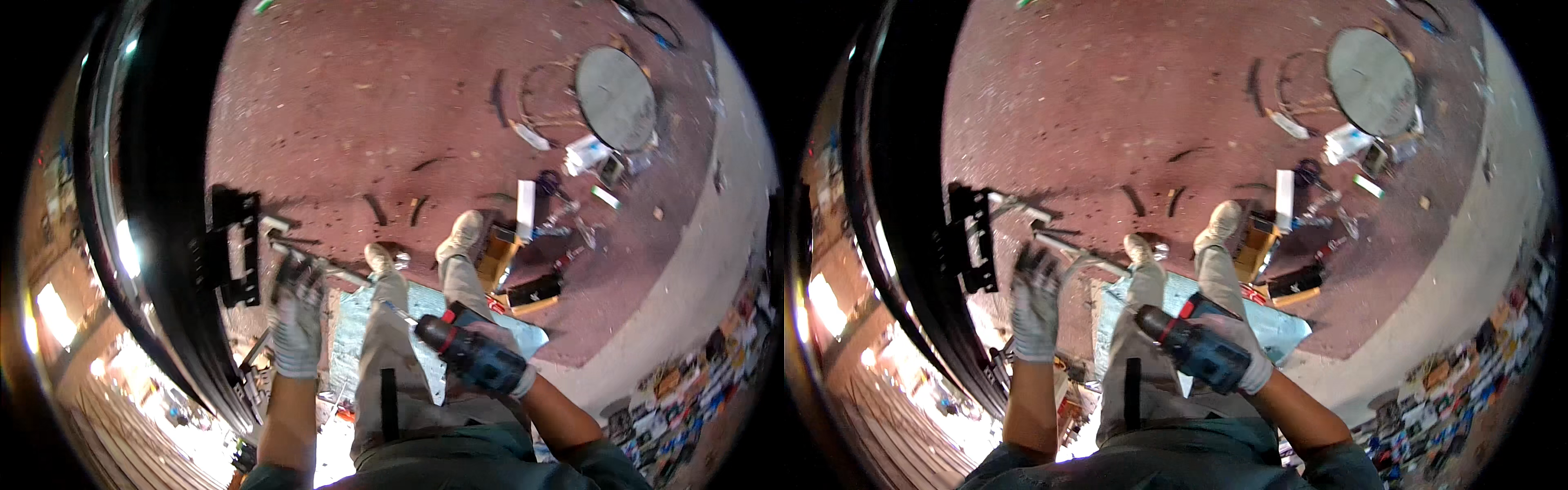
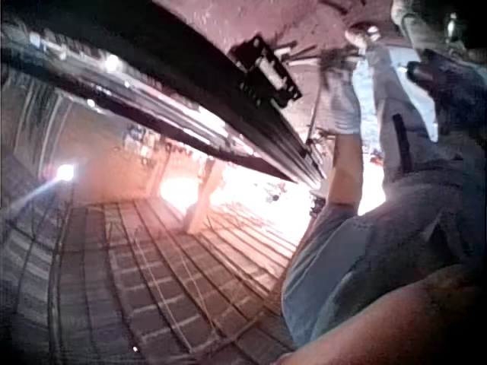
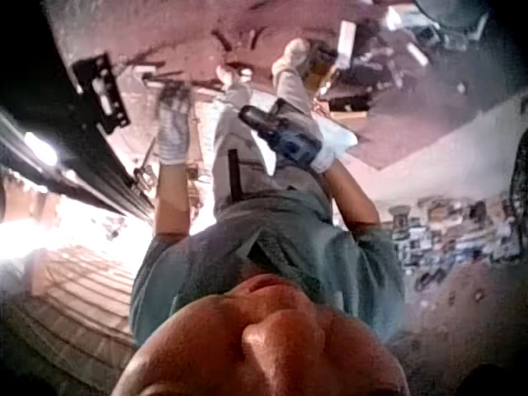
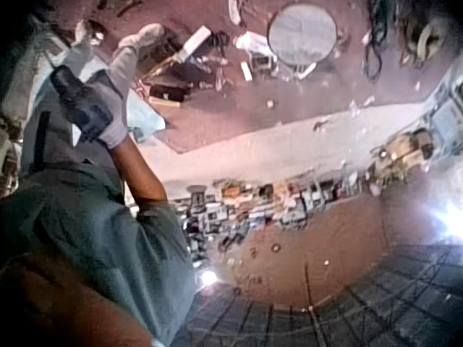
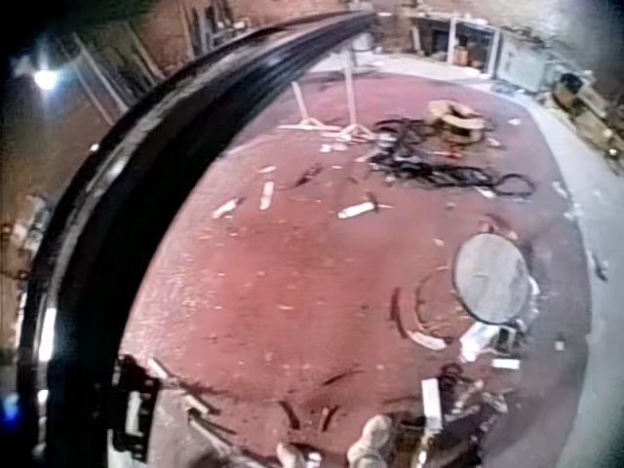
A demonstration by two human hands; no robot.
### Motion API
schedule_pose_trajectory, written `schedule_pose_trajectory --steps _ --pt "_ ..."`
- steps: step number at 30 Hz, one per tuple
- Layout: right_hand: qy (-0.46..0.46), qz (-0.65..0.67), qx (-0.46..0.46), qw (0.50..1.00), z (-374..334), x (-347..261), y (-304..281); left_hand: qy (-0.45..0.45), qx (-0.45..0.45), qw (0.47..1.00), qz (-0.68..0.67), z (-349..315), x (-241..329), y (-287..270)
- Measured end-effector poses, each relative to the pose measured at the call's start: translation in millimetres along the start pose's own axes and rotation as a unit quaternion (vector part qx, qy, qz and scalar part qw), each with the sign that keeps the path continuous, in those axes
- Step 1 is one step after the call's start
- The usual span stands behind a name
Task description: The person uses a cordless drill to fasten screws into a red window frame, securing black brackets along its length. They repeatedly position the drill, drive screws, and reposition the frame to access different attachment points.
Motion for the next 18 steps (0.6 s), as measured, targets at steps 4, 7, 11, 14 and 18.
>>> schedule_pose_trajectory --steps 4,7,11,14,18 --pt "-0.012 -0.057 0.026 0.998 -32.0 32.7 -7.8 -0.238 -0.058 0.969 -0.037 -36.3 -54.1 36.3" --pt "-0.01 -0.247 0.076 0.966 -34.7 35.7 -18.1 -0.301 -0.048 0.952 -0.024 -20.6 -61.9 64.3" --pt "-0.072 -0.243 0.168 0.953 -57.9 48.6 -22.7 -0.363 -0.101 0.924 -0.064 -17.5 -69.9 85.8" --pt "-0.049 -0.083 0.204 0.974 -70.4 15.9 -15.0 -0.417 -0.115 0.892 -0.127 -19.2 -68.0 97.2" --pt "-0.05 -0.189 0.263 0.945 -94.9 -14.6 -2.8 -0.404 -0.172 0.897 -0.046 -14.8 -31.2 143.9"
Point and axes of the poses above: each hand's wrist, its own z-axis towards the middle knuckle, its own y-axis out of the palm, x = y × z, the point moved 1 cm from there along z, towards the middle knuckle, and after that the axes turned 1 degree about -y, right-handed, at the moved point
